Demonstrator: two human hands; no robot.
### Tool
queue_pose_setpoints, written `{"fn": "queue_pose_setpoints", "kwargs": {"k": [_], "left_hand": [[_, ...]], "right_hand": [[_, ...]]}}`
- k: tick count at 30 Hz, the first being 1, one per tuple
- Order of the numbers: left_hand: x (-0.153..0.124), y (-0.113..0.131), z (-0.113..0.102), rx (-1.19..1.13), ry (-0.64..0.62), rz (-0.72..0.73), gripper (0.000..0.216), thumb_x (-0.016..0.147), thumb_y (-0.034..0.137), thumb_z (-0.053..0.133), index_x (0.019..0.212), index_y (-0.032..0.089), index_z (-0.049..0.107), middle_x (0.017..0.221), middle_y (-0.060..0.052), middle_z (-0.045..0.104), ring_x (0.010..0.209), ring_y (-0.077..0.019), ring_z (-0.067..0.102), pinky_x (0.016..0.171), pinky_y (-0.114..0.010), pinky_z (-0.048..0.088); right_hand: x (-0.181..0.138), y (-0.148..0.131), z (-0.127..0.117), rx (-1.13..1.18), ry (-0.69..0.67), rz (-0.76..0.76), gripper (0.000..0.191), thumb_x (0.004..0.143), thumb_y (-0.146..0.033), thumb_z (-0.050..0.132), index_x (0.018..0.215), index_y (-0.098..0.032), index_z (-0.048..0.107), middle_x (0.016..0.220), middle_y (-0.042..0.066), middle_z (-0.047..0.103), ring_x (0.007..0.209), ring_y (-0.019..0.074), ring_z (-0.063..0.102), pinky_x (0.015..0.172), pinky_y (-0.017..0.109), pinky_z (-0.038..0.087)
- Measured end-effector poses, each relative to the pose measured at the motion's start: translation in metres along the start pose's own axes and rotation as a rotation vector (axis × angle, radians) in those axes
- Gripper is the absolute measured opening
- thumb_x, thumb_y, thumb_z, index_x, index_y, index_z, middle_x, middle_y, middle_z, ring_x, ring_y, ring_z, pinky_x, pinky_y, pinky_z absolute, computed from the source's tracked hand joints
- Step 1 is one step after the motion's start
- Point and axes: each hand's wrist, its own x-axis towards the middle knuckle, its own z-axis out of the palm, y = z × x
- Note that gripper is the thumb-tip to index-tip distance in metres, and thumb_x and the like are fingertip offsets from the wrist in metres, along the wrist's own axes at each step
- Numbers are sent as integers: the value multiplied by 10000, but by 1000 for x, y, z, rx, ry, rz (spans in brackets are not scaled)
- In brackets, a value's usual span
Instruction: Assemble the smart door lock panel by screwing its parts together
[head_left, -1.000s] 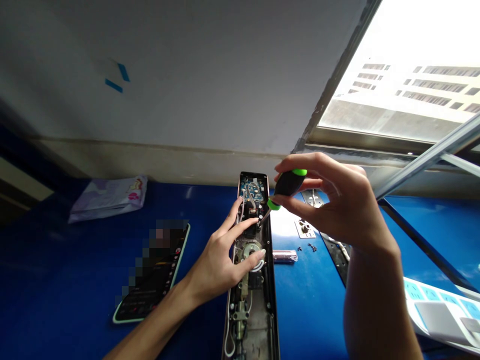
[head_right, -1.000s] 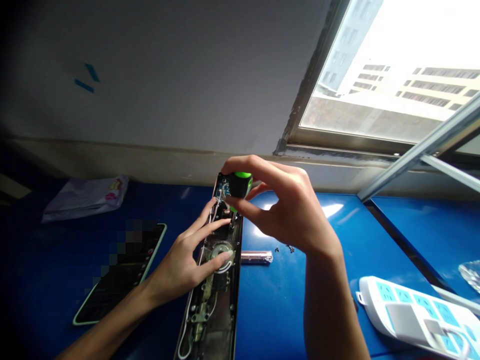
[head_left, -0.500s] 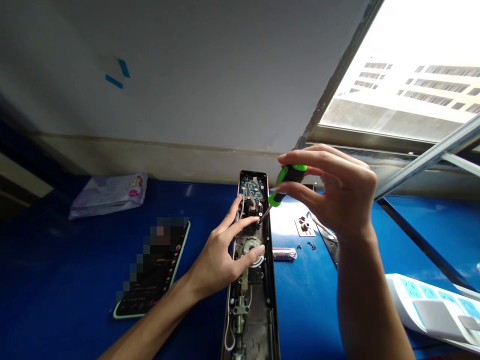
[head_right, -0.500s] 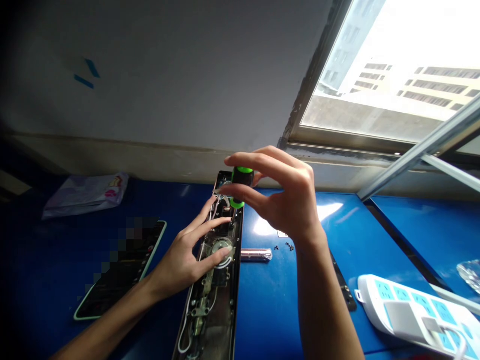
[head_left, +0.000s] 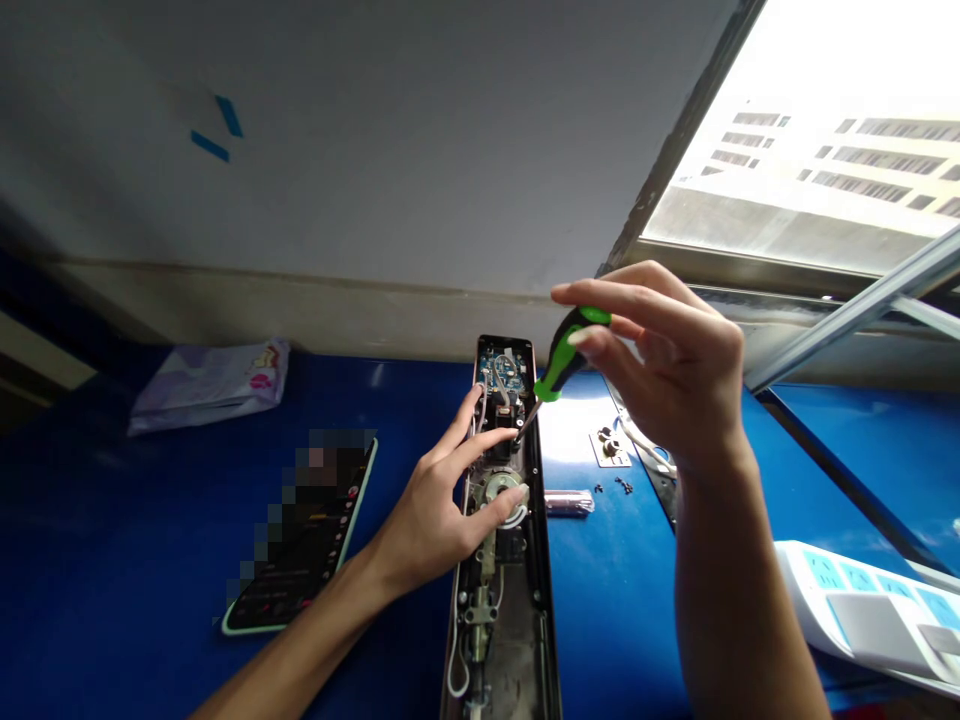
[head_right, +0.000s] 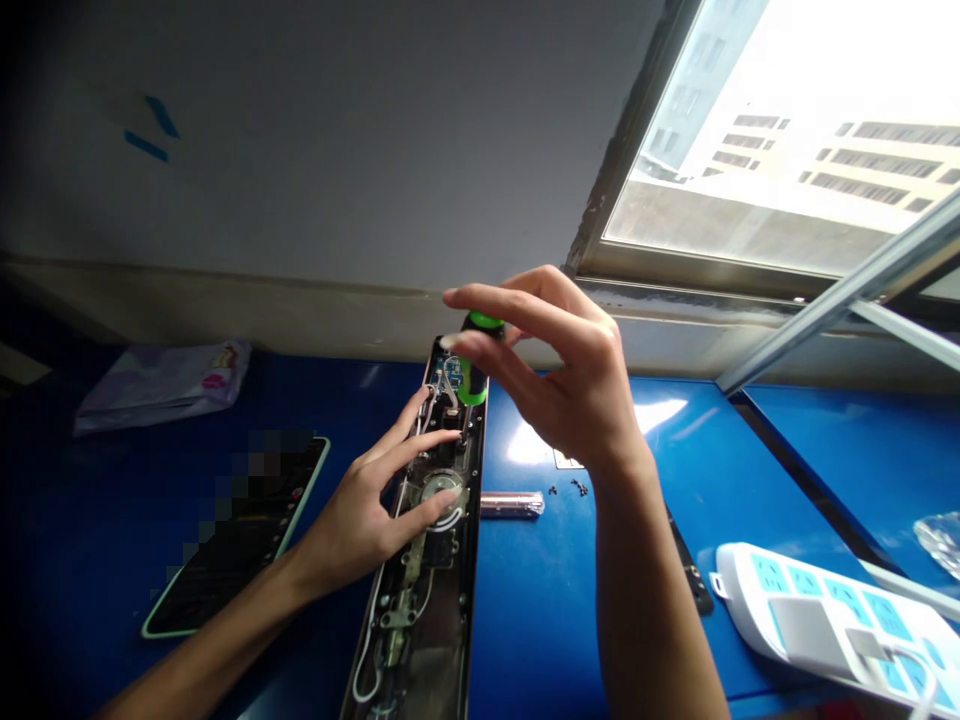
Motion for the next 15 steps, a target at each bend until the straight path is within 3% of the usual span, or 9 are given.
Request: {"fn": "queue_pose_setpoints", "kwargs": {"k": [2, 4, 6, 10, 12, 15], "left_hand": [[0, 1, 0, 2, 1, 5, 513, 923, 433, 735, 1386, 212, 704, 1781, -134, 237, 1604, -363, 341, 1299, -539, 345], [0, 1, 0, 2, -1, 5, 508, 927, 426, 733, 1385, 208, 703, 1780, -140, 234, 1606, -360, 338, 1298, -543, 345], [0, 2, -1, 1, -3, 2, 511, 927, 429, 733, 1386, 207, 702, 1779, -142, 233, 1609, -360, 332, 1298, -549, 344], [-1, 1, -1, -3, -4, -6, 525, 923, 445, 731, 1388, 203, 704, 1782, -140, 229, 1611, -360, 326, 1303, -544, 332], [-1, 1, 0, -5, -4, -5, 526, 923, 445, 729, 1389, 203, 703, 1783, -139, 227, 1611, -360, 325, 1306, -542, 324], [-1, 1, 0, -4, -2, 0, 518, 922, 444, 733, 1384, 210, 707, 1783, -133, 230, 1608, -369, 328, 1304, -545, 329]], "right_hand": [[0, 0, -1, 94, -72, 38, 340, 1015, -191, 642, 1291, -343, 770, 1263, 46, 765, 1123, 250, 760, 930, 454, 688], [0, -1, -2, 196, -120, 54, 387, 1027, -163, 605, 1337, -349, 743, 1319, 28, 769, 1167, 252, 769, 974, 471, 687], [0, 0, -3, 206, -110, 25, 363, 981, -166, 697, 1281, -356, 770, 1218, 11, 803, 1079, 236, 791, 890, 449, 713], [0, 2, -2, -9, 21, -38, 323, 823, -230, 904, 1110, -359, 832, 949, 0, 755, 876, 199, 737, 726, 384, 689], [0, 1, -1, -20, 16, -18, 267, 921, -236, 803, 1163, -347, 820, 1053, 28, 772, 959, 216, 750, 794, 406, 692], [0, 0, -2, 112, -86, 45, 329, 1027, -211, 621, 1299, -331, 762, 1282, 40, 784, 1137, 250, 771, 936, 469, 697]]}}
